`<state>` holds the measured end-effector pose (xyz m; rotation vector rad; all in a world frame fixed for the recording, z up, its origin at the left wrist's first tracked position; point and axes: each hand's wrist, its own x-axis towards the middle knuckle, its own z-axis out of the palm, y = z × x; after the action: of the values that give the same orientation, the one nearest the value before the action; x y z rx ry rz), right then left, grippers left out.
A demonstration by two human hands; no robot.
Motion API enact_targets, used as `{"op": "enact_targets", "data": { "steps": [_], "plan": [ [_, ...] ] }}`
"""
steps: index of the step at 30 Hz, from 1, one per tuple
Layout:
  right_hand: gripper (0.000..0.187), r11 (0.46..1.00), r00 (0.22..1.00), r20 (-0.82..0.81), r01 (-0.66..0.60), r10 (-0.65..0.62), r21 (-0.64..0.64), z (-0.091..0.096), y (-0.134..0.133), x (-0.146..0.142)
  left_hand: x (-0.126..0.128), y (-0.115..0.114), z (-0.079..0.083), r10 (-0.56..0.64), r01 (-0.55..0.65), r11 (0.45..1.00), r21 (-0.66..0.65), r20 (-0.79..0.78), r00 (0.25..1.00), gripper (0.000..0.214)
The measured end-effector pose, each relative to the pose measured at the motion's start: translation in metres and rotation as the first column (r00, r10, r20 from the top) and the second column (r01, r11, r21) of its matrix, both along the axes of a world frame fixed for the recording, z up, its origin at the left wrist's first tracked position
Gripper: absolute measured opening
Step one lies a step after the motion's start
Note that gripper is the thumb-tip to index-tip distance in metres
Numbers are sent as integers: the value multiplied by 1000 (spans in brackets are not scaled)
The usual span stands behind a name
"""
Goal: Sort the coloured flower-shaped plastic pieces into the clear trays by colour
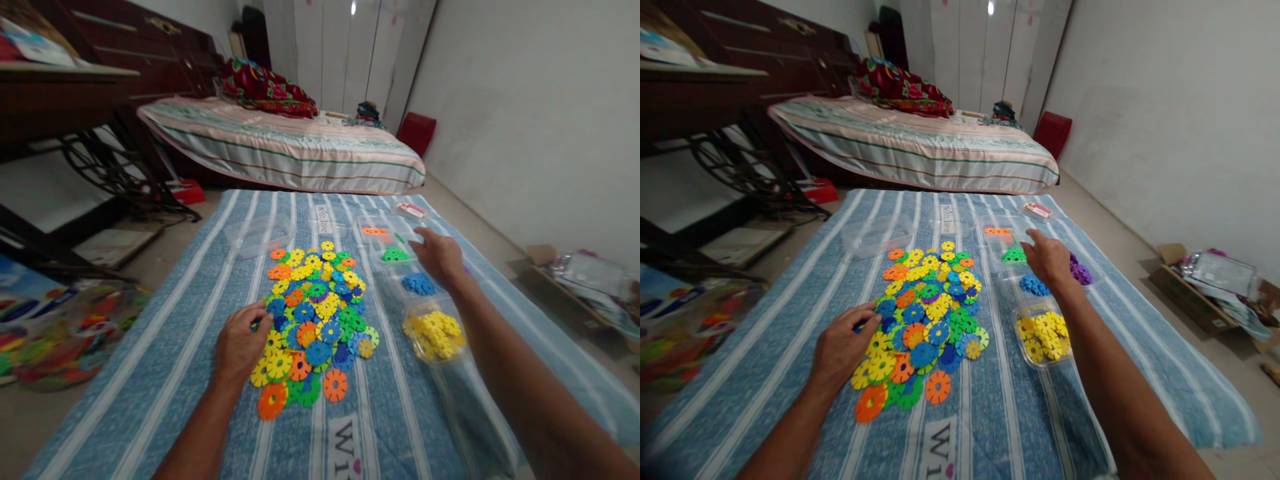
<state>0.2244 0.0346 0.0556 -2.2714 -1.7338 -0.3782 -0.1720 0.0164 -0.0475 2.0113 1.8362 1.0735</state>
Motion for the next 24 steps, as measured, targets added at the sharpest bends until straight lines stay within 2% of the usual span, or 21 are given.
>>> {"op": "enact_targets", "data": {
  "steps": [2, 8, 10, 13, 16, 20, 24],
  "plan": [
    [37, 999, 999, -29, -21, 22, 44, -1, -7, -4, 0, 0, 0, -4, 4, 1000, 3, 4, 1000, 22],
    [31, 982, 959, -211, -183, 187, 38, -15, -50, -38, 2, -1, -1, 1, -1, 1000, 0, 0, 1000, 21],
    [28, 962, 923, -277, -272, 266, 18, -23, -68, -55, 2, -1, 0, 3, -3, 1000, -3, -3, 1000, 20],
    [25, 902, 849, -349, -432, 398, -22, -38, -93, -82, 3, -2, 1, 1, -1, 1000, -13, -5, 1000, 19],
    [23, 845, 802, -362, -531, 476, -65, -54, -114, -103, 4, -3, 2, 0, 0, 1000, -23, 1, 1000, 20],
    [21, 792, 788, -326, -590, 522, -157, -71, -130, -120, 4, -4, 2, -15, 15, 999, -29, 5, 1000, 20],
    [18, 788, 794, -284, -593, 538, -167, -80, -138, -126, 5, -4, 2, -13, 14, 1000, -27, 10, 1000, 18]
  ]
}}
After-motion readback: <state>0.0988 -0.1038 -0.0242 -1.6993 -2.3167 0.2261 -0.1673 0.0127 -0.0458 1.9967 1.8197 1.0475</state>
